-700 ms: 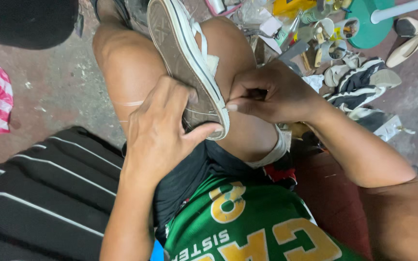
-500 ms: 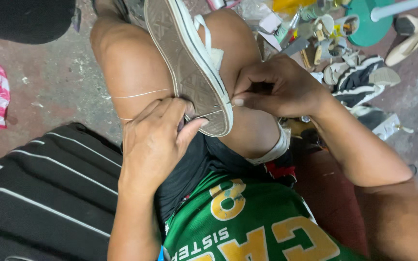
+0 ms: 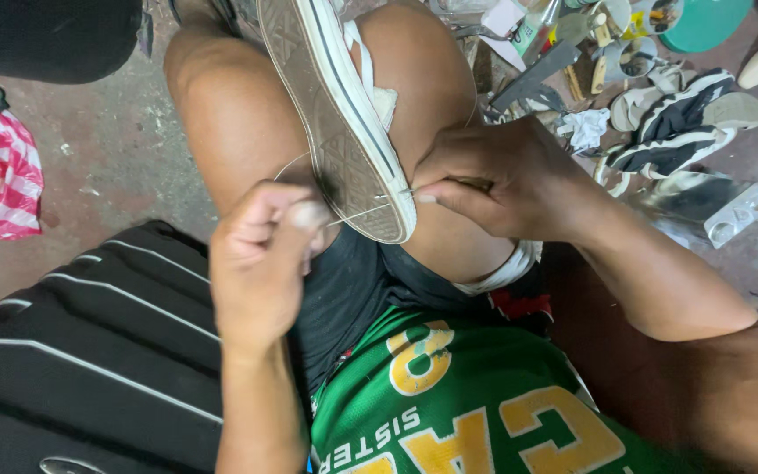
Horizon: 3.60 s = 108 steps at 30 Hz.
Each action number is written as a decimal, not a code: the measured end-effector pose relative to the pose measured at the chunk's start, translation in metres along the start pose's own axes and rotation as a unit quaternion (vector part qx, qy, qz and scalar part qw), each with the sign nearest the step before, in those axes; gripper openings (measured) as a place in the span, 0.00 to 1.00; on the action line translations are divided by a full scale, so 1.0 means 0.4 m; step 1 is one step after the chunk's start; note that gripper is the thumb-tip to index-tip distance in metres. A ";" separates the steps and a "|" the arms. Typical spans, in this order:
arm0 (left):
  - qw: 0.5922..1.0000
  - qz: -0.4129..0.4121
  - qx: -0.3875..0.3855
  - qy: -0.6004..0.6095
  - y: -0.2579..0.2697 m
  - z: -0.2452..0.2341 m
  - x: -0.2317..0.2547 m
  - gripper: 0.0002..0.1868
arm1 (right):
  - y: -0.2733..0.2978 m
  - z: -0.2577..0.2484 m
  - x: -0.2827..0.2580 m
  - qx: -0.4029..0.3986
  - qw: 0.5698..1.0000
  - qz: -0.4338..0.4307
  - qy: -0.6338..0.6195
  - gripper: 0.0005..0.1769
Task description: The person sits on the floor and sews a white slip-on shoe using a needle and white thread. They repeatedly push the needle through the shoe's sole and upper, pulling the thread tight to secure the parts together.
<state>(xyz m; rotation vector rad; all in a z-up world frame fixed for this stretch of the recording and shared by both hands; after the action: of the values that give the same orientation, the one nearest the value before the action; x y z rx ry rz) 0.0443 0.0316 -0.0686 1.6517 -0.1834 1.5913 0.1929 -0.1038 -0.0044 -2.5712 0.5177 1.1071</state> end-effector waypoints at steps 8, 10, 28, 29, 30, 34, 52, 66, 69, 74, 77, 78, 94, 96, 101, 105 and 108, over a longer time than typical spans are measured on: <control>0.927 0.253 -0.025 -0.277 0.057 0.103 0.105 0.05 | 0.000 0.006 -0.026 0.003 0.998 -0.033 0.062 0.09; 0.930 0.236 -0.028 -0.282 0.057 0.108 0.099 0.05 | 0.003 0.004 -0.036 0.013 0.997 -0.045 0.067 0.09; 0.995 0.047 -0.073 -0.041 0.030 0.089 -0.035 0.09 | 0.022 0.024 -0.072 -0.008 0.992 -0.002 0.129 0.06; 0.995 0.042 -0.086 -0.003 0.032 0.092 -0.032 0.08 | 0.018 0.030 -0.057 -0.024 0.993 0.021 0.110 0.05; 0.994 0.035 -0.099 0.034 0.032 0.094 -0.029 0.07 | 0.016 0.035 -0.041 -0.040 0.994 0.045 0.090 0.05; 0.989 -0.038 -0.122 0.072 0.025 0.080 -0.054 0.09 | 0.013 0.019 -0.053 -0.029 0.998 -0.020 0.058 0.07; 0.992 -0.047 -0.119 -0.006 0.025 0.108 -0.055 0.09 | 0.027 0.017 -0.031 0.021 1.000 -0.011 0.009 0.08; 0.979 0.057 -0.092 -0.173 0.021 0.103 -0.015 0.10 | 0.009 0.014 -0.097 0.002 0.989 -0.032 0.145 0.11; 0.975 0.059 -0.086 -0.194 0.015 0.101 -0.012 0.10 | 0.024 0.042 -0.086 -0.090 0.983 -0.001 0.159 0.29; 0.977 0.063 -0.097 -0.181 0.008 0.102 -0.002 0.10 | -0.004 0.041 -0.085 -0.034 0.972 -0.086 0.214 0.13; 0.977 0.065 -0.100 -0.179 0.008 0.104 0.004 0.09 | 0.005 0.038 -0.072 -0.019 0.967 -0.103 0.234 0.15; 0.977 0.065 -0.101 -0.178 0.006 0.105 0.005 0.09 | 0.007 0.031 -0.071 -0.005 0.964 -0.113 0.242 0.16; 0.917 0.318 0.067 -0.232 0.053 0.107 0.075 0.33 | 0.028 -0.041 0.016 0.025 0.939 -0.101 0.328 0.28; 0.926 0.290 0.065 -0.234 0.049 0.109 0.078 0.33 | 0.027 -0.103 0.014 0.048 0.936 -0.106 0.332 0.25; 0.888 0.347 0.033 -0.299 0.083 0.133 0.148 0.34 | 0.062 -0.089 0.015 0.050 0.956 -0.090 0.275 0.25; 0.856 0.401 -0.021 -0.325 0.131 0.173 0.186 0.29 | 0.070 -0.075 -0.010 0.040 0.946 -0.100 0.305 0.26; 0.779 0.474 -0.005 -0.410 0.146 0.218 0.206 0.22 | 0.065 -0.085 -0.030 0.058 0.950 -0.104 0.289 0.24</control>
<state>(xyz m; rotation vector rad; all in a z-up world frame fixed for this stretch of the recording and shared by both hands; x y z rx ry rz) 0.0915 -0.0270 0.0417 2.3137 -1.6987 1.3159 0.1953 -0.1381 0.0237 -2.7416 0.4020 0.2314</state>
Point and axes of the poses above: each hand's wrist, its own y-axis away from the middle knuckle, its own z-axis out of the palm, x = y × z, the point moved 10 cm from there along -y, towards the middle knuckle, and after that the axes turned 14 degrees about x, right-handed, at the moved point
